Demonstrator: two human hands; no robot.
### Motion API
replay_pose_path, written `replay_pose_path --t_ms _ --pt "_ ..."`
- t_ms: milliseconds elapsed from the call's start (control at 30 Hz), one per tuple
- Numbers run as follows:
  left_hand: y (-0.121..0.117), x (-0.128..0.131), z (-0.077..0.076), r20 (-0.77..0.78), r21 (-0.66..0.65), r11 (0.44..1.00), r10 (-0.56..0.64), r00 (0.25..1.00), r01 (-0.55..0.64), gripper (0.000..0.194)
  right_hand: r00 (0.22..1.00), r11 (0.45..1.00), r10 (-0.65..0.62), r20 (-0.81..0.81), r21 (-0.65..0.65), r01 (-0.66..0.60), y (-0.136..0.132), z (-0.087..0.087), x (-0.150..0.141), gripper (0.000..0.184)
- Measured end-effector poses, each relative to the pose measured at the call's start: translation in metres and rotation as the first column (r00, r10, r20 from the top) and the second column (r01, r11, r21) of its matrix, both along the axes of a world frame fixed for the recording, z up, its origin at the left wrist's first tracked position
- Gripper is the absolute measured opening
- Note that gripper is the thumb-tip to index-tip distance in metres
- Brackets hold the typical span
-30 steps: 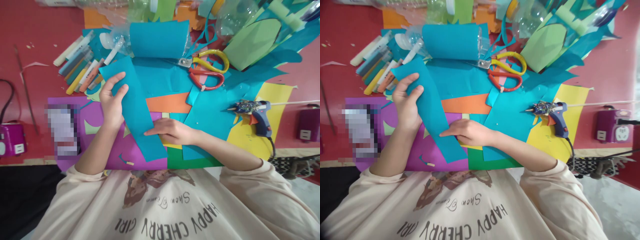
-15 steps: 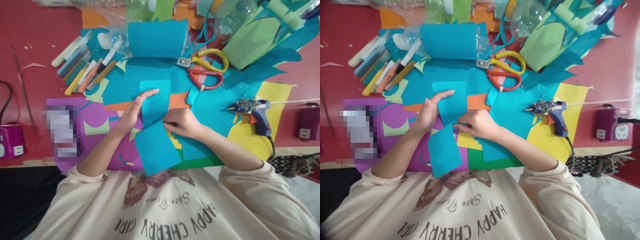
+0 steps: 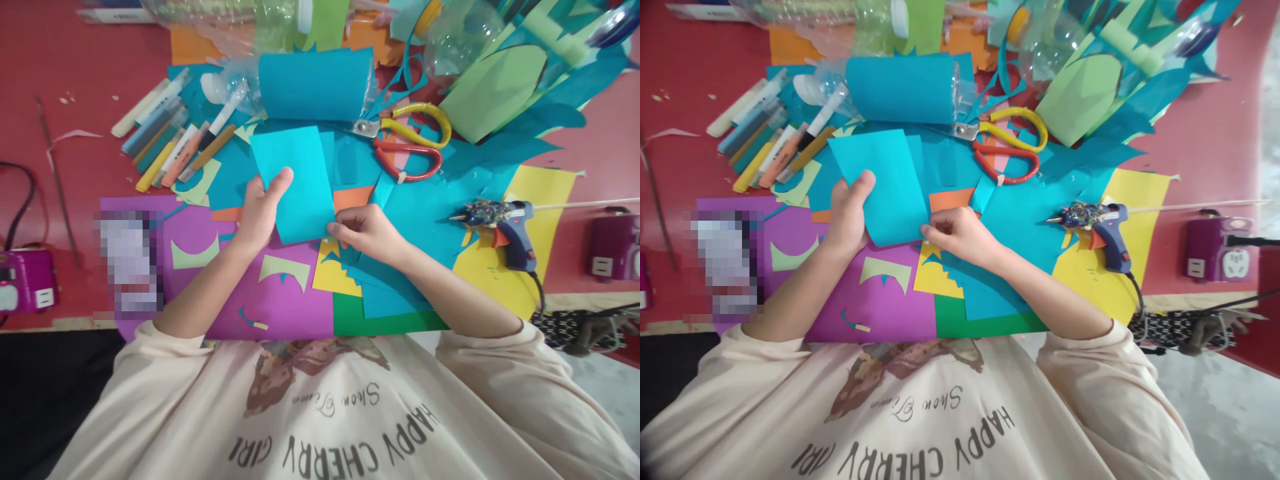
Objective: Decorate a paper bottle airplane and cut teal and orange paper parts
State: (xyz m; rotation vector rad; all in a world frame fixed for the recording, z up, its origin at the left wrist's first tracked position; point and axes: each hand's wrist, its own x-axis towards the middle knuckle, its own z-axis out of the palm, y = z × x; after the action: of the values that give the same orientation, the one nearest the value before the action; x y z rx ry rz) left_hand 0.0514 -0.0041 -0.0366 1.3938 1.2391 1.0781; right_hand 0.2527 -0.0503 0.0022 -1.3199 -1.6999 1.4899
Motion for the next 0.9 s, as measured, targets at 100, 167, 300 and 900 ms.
replay_pose_path --t_ms 100,167,300,900 --pt "-0.003 0.009 0.005 0.121 -0.085 0.996 0.020 0.992 -0.010 0.049 0.985 0.982 -0.151 -0.087 0.100 0.159 0.000 -0.001 0.001 0.050" --pt "-0.008 0.014 0.008 0.121 -0.088 0.993 -0.066 0.990 0.077 0.049 0.943 0.940 -0.281 -0.180 0.146 0.309 0.002 -0.003 0.000 0.051" --pt "-0.015 0.015 0.013 -0.011 -0.001 0.971 -0.240 0.971 0.240 0.062 0.849 0.850 -0.448 -0.281 0.159 0.502 0.003 -0.010 -0.004 0.050" --pt "-0.029 0.014 0.014 -0.090 0.028 0.982 -0.185 0.979 0.188 0.054 0.921 0.942 -0.283 -0.268 0.103 0.319 0.012 -0.026 -0.004 0.049"
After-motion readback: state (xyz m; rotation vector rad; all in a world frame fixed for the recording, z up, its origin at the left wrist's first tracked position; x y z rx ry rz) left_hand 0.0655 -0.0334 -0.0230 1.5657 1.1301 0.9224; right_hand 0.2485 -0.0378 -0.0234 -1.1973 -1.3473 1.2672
